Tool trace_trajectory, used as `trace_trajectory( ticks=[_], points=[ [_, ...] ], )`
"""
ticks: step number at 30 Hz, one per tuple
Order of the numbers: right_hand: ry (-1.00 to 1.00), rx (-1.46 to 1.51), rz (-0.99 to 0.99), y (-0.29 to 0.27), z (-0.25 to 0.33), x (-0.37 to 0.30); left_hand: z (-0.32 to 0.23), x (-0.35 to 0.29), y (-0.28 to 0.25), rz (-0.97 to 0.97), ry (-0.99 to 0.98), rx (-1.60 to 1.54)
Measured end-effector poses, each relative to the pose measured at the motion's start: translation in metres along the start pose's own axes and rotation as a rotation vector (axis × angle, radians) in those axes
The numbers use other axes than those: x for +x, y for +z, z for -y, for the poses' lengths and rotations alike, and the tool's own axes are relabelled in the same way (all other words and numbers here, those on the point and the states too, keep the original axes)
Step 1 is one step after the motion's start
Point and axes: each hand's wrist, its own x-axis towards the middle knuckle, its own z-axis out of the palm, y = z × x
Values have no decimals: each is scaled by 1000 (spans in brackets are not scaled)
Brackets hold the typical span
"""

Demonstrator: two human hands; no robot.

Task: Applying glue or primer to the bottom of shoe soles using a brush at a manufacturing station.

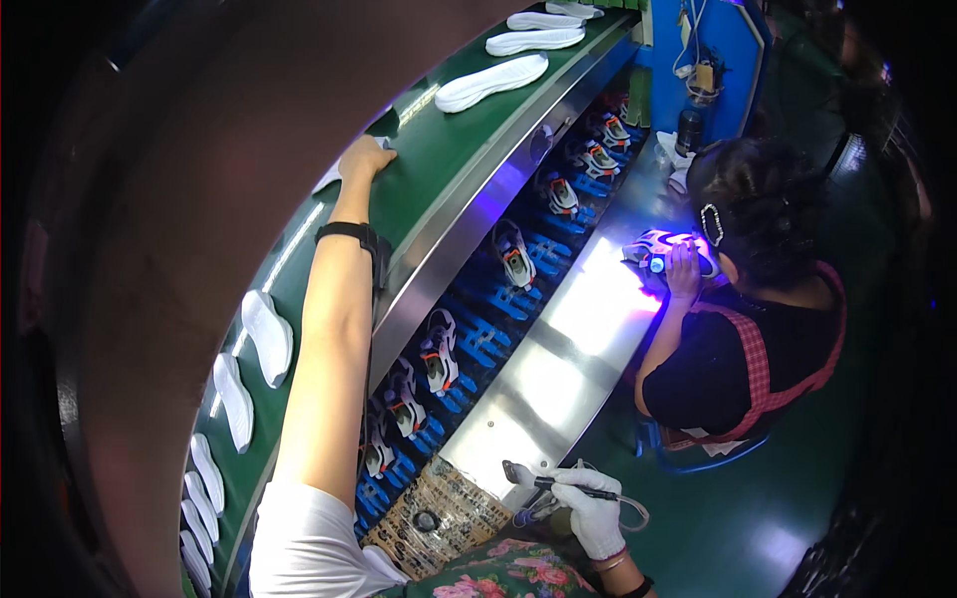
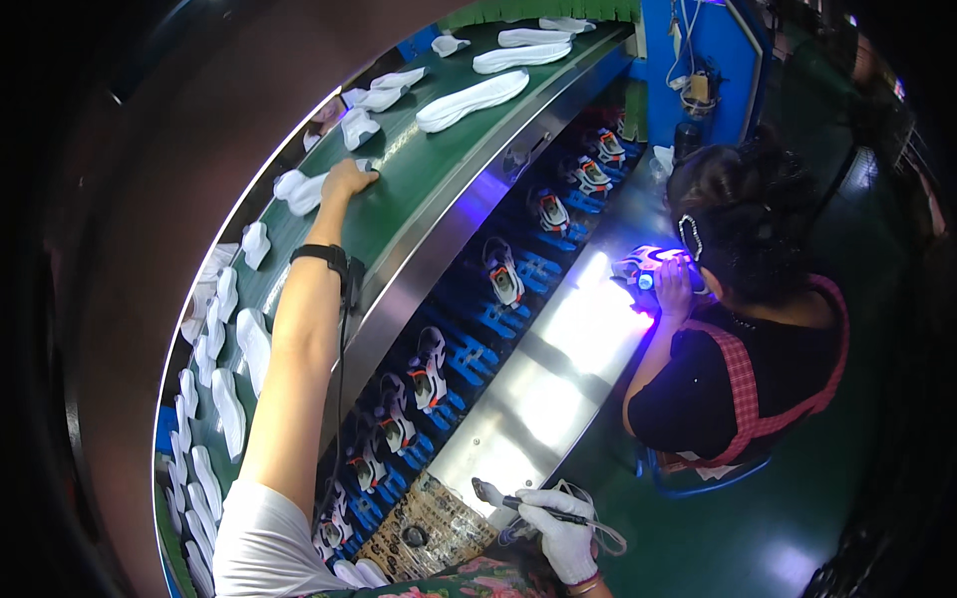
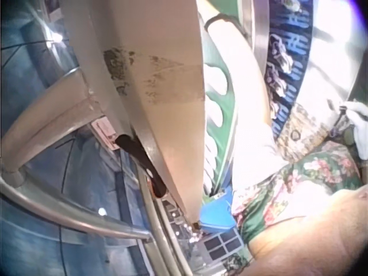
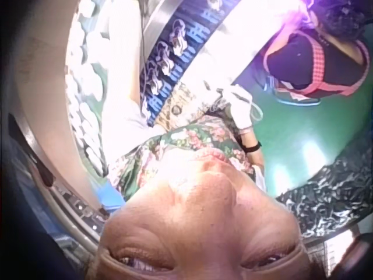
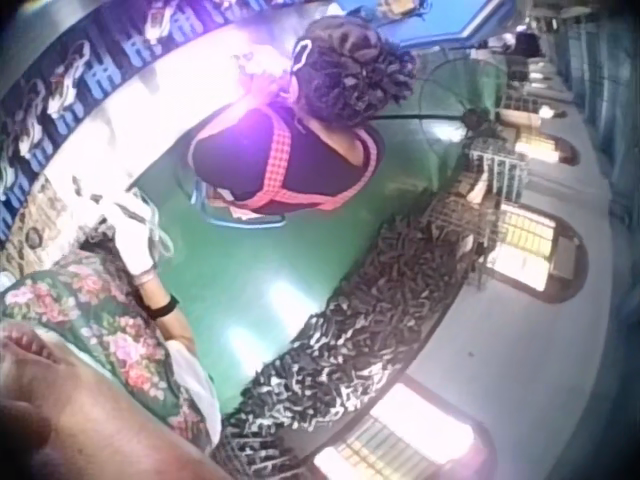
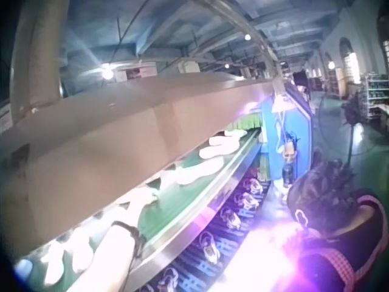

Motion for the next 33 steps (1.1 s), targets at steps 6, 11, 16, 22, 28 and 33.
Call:
trace_trajectory(
  ticks=[6,11,16,22,28,33],
  points=[
    [38,4,120,2,-3,-5,20,-39,-18,-184,108,125],
    [105,155,224,14,-12,-14,40,-113,-50,-329,-2,-655],
    [82,215,308,23,-42,-22,70,-230,-92,-307,-48,-1547],
    [338,312,364,35,-81,-29,196,-397,-95,-852,208,-1279],
    [189,312,407,55,-77,-40,233,-534,-69,-490,-140,-1386],
    [198,357,524,79,-55,-68,231,-631,36,187,-569,-1827]
  ],
)
